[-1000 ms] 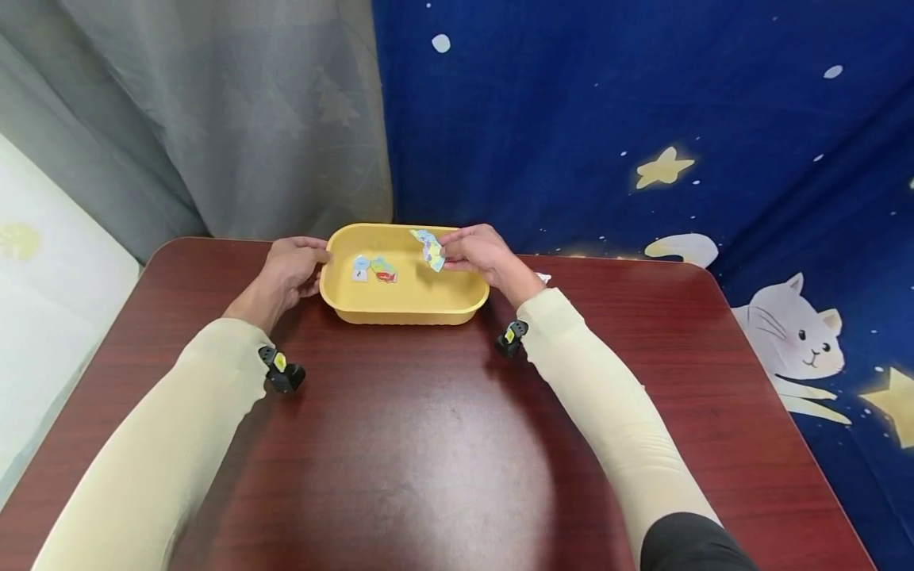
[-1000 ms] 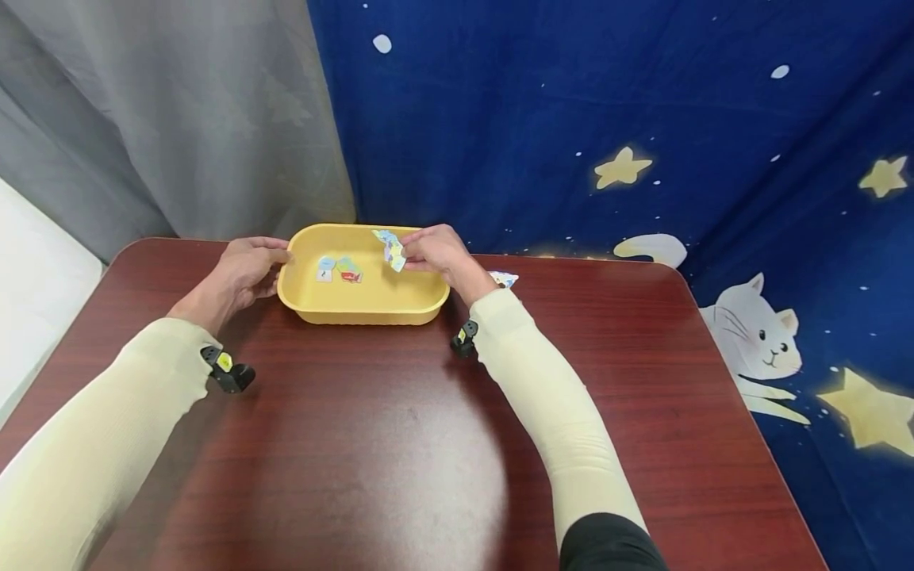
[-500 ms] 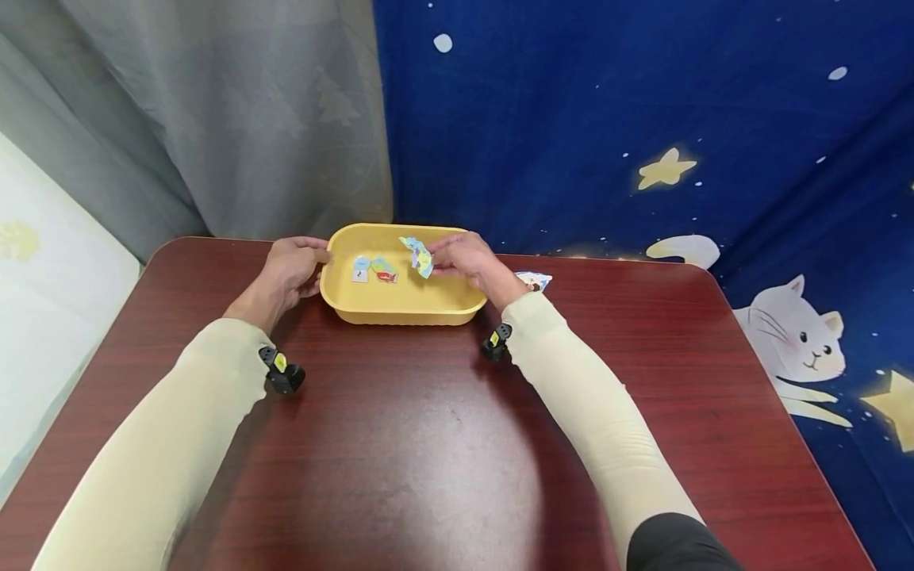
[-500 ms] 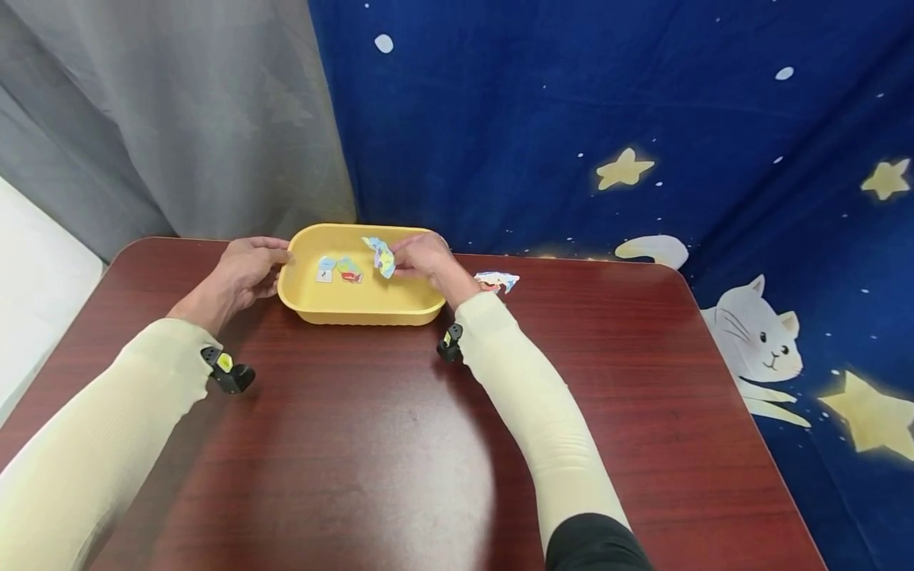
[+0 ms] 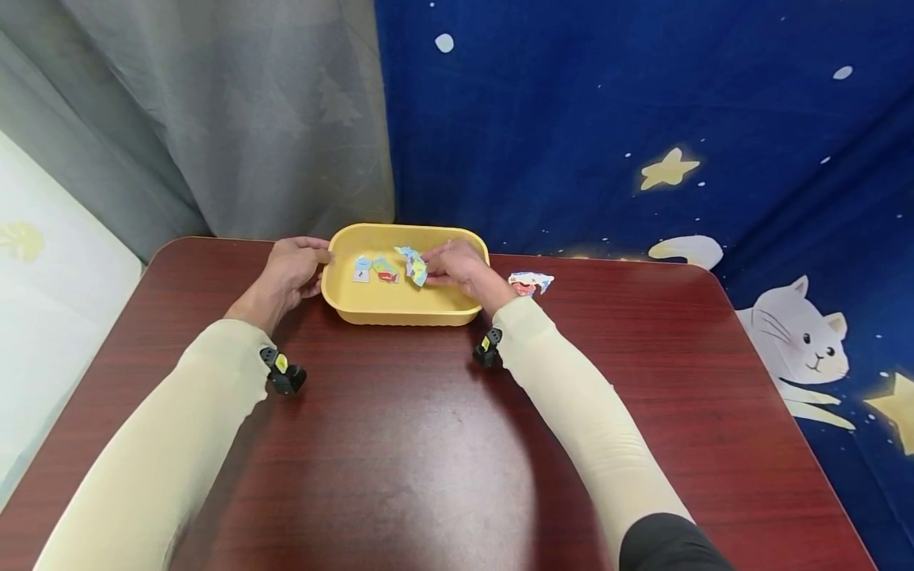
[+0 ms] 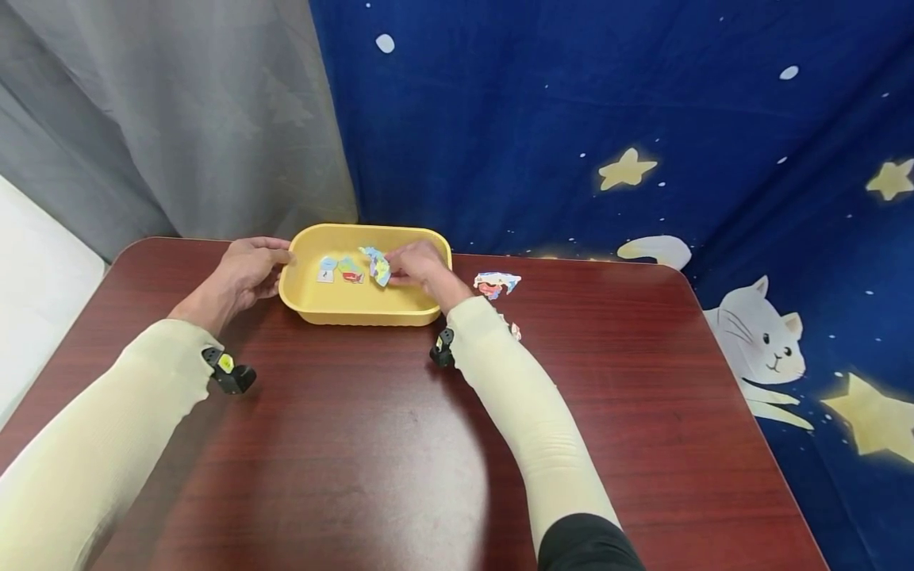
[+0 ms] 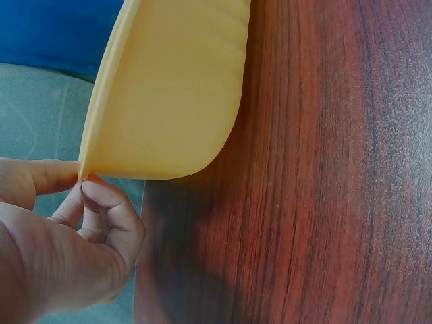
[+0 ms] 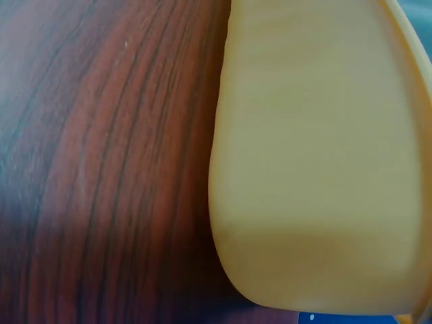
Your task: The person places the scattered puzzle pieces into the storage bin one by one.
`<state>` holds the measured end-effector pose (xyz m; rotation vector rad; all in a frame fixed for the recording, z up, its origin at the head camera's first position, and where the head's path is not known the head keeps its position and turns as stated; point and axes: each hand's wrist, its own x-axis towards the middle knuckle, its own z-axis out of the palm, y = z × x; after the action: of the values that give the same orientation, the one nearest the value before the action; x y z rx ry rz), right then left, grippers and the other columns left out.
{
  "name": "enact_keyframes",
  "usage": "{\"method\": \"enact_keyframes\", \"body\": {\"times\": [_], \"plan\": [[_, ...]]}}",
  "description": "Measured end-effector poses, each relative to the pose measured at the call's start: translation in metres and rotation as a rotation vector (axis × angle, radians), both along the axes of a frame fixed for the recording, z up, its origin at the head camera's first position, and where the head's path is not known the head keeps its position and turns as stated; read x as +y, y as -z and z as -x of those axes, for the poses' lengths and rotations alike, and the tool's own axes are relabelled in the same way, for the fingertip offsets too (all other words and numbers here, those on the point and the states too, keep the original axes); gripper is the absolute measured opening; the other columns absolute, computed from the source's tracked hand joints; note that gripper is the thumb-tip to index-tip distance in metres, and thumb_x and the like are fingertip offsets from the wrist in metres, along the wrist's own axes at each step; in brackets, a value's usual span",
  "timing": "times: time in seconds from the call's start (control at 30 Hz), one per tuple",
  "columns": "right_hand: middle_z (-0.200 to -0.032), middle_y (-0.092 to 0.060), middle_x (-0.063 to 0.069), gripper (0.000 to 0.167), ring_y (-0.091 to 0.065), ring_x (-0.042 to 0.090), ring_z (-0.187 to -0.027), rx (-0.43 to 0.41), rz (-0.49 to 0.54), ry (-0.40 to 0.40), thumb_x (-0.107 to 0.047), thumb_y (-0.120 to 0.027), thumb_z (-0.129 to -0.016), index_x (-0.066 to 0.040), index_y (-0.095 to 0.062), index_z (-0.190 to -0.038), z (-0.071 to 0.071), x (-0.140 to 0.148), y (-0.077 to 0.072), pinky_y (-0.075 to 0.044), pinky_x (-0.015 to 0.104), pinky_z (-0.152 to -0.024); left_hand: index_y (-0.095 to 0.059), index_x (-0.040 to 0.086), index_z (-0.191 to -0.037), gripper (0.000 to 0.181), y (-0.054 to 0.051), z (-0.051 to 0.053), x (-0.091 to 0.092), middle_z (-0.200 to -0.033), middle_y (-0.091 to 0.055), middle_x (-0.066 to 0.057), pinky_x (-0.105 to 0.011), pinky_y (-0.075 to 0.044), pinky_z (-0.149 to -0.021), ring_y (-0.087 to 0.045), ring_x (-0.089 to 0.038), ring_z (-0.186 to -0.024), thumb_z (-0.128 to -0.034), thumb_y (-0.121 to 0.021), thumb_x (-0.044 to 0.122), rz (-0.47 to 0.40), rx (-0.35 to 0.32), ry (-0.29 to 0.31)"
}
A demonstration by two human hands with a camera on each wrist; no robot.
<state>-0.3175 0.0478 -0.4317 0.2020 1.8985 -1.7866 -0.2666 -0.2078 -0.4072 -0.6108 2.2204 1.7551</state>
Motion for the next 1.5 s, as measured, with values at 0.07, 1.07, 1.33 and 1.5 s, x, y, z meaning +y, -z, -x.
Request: {"method": "enact_keyframes", "body": {"times": [0.07,1.07,1.33,1.5], "plan": [[-0.09,-0.061,0.01,0.032,-0.06,0.016,-0.075,0.0,0.0,0.006,0.012,-0.058,-0.085,0.009,-0.063,-0.116,0.0,-0.001,0.001,-0.057,0.025,-0.066,-0.052,0.008,-0.132,0.036,0.001,0.0,0.0,-0.086,-0.055,-0.006,-0.022,-0.048,-0.052,-0.051,-0.01,-0.055,-0.0982,-0.055,0.019,0.0,0.0,-0.002],[-0.096,-0.061,0.009,0.021,-0.062,0.016,-0.075,0.066,-0.247,-0.068,0.007,-0.061,-0.088,0.007,-0.067,-0.108,-0.004,-0.014,-0.005,-0.057,0.03,-0.08,-0.051,0.009,-0.134,0.037,-0.002,0.0,0.001,-0.085,-0.057,-0.003,-0.021,-0.049,-0.052,-0.053,-0.01,-0.057,-0.098,-0.056,0.02,0.003,-0.015,-0.006],[-0.094,-0.061,0.01,0.02,-0.062,0.018,-0.077,0.062,-0.244,-0.058,0.008,-0.061,-0.088,0.009,-0.066,-0.108,-0.005,-0.015,-0.005,-0.056,0.033,-0.084,-0.052,0.009,-0.13,0.034,-0.001,0.002,0.001,-0.078,-0.057,-0.001,-0.021,-0.048,-0.05,-0.052,-0.009,-0.054,-0.0969,-0.056,0.018,-0.008,-0.004,-0.013],[-0.097,-0.061,0.011,0.022,-0.062,0.018,-0.077,0.063,-0.244,-0.054,0.008,-0.061,-0.088,0.009,-0.066,-0.11,-0.004,-0.017,-0.003,-0.057,0.032,-0.082,-0.052,0.009,-0.131,0.035,0.0,0.001,0.0,-0.081,-0.057,-0.003,-0.021,-0.048,-0.051,-0.052,-0.009,-0.055,-0.0976,-0.056,0.019,-0.001,-0.005,-0.008]]}}
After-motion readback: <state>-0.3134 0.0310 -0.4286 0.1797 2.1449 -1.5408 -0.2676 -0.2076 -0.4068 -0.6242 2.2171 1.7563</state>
